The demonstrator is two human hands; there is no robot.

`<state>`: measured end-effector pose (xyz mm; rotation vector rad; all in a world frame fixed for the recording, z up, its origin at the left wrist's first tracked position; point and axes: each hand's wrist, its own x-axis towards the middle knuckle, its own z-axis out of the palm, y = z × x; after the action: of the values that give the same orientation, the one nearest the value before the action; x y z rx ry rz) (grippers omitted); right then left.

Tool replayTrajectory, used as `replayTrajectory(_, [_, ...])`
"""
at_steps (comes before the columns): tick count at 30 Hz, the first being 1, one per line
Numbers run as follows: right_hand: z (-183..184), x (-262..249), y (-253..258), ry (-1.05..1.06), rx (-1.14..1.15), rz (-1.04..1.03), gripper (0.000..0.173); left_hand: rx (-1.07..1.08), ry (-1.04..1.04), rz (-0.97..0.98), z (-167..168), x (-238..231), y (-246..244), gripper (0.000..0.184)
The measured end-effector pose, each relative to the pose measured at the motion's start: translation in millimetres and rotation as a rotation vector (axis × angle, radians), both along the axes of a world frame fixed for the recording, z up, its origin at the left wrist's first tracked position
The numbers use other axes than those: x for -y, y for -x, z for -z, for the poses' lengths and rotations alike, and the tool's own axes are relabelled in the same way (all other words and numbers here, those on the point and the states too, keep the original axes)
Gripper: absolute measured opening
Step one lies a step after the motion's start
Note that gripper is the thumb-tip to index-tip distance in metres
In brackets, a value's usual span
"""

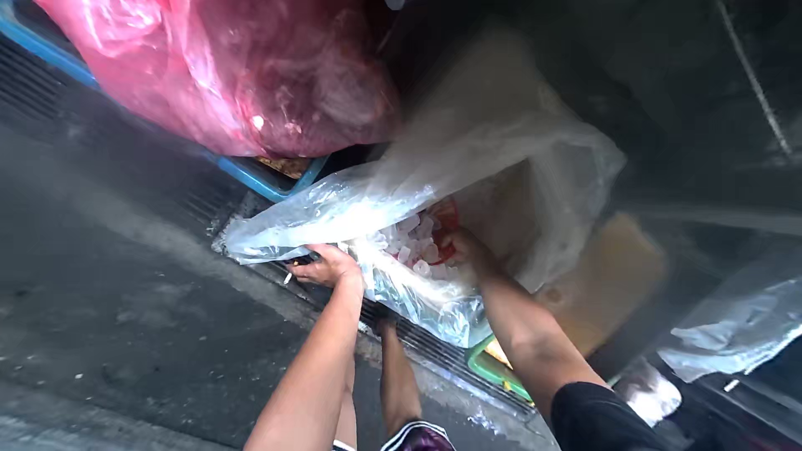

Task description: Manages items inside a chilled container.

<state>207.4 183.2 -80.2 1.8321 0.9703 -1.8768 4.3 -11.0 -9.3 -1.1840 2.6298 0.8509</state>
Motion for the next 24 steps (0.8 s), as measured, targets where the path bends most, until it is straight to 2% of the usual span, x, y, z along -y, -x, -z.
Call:
replayTrajectory(3, [-17,2,-4,0.044,-0.018,0.097,0.035,-0.009,0.022,0.005,4,-1,3,0.077])
replayTrajectory(7, [-57,9,-22,-0.027,-0.036,0.272,0.039,0.028,0.007,0.020,3,-3,3,0.084])
replayTrajectory(11, [-91,28,-52,-0.019,-0.181,0.546,0.044,0.019,-0.003,0.041,2,-6,3,0.087])
replayTrajectory(15, [-130,59,-73,0.082,-0.243,0.631,0.025,0.005,-0.046,0.066,-5,-6,1,0.093])
replayTrajectory(20, [-179,104,-106,0.104,-0.354,0.818,0.048,0.067,-0.069,0.293,-28,-7,-11,0.091])
replayTrajectory(24, [-222,138,-154,0.094,-0.353,0.929,0.050,0.071,-0.050,0.390,-27,-4,-14,0.095])
